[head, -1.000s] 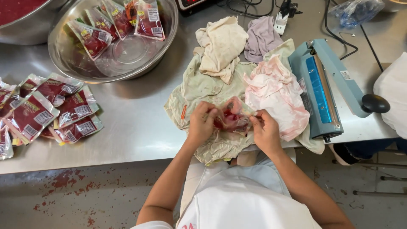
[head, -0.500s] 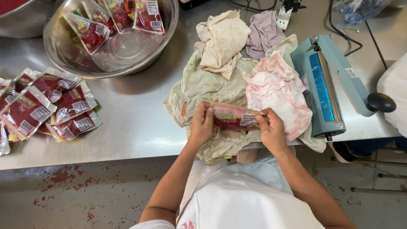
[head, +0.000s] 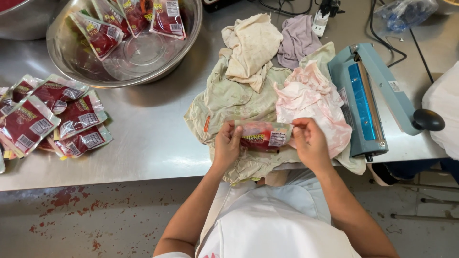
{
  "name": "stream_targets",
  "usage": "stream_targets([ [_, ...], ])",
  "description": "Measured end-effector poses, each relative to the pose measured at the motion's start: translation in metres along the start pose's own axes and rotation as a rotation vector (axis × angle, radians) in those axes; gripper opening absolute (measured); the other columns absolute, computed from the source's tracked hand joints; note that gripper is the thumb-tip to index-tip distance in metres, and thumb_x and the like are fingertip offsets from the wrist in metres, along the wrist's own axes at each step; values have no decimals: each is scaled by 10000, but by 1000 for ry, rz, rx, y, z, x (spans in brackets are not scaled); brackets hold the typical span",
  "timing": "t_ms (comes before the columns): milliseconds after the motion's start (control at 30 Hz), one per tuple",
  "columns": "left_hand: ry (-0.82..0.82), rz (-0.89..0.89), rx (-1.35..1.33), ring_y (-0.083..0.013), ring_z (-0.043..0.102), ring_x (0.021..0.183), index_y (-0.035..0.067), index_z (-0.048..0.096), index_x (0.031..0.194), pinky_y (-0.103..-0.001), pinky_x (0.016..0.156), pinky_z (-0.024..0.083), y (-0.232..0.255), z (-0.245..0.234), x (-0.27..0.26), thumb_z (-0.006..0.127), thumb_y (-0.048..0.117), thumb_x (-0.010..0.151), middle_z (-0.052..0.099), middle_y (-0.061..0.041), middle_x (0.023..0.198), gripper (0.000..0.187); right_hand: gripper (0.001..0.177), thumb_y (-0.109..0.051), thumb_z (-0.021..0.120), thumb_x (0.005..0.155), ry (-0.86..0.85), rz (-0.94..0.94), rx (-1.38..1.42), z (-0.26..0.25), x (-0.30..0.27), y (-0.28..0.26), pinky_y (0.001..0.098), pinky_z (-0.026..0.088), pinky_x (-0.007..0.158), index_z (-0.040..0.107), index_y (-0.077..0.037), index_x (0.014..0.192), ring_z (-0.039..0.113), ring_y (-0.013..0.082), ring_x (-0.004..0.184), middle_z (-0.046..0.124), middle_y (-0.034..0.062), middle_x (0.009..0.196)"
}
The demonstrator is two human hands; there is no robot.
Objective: The person picks up individual packets of food, wipes them with a cloth, and seals the edge using a manual heat-sealing machine.
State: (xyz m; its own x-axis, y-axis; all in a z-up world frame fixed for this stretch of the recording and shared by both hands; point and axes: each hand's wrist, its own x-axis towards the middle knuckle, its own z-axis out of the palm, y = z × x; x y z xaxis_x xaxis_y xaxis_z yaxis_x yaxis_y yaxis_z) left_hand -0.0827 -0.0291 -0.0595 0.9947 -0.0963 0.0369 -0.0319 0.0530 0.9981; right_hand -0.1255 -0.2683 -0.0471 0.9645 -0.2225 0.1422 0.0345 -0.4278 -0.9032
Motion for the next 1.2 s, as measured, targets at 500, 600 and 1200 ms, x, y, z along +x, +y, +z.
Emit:
stream_targets([
  [500,82,62,247,-186,613,802,98,616,973,-328,713,497,-12,-7,28,650,203,964,648,-44,877,111,598,-183,671,901,-110,122,-641,-79,92,-64,560,431,957,527,-77,1471,550,493,1203,606,263,1350],
  [600,112,86,229,-205,605,837,74,643,953,-324,723,526,-15,-4,33,673,155,944,647,-75,909,87,664,-118,736,950,36,-55,-632,-77,41,-178,639,433,952,442,43,1523,510,527,1161,367,295,1324],
  [1200,304,420,326,-466,689,764,18,736,824,-455,728,556,-119,-19,10,777,113,796,689,-183,699,107,189,-336,749,763,-545,-630,-1034,83,77,-40,463,349,798,674,-253,916,523,278,950,668,34,855],
])
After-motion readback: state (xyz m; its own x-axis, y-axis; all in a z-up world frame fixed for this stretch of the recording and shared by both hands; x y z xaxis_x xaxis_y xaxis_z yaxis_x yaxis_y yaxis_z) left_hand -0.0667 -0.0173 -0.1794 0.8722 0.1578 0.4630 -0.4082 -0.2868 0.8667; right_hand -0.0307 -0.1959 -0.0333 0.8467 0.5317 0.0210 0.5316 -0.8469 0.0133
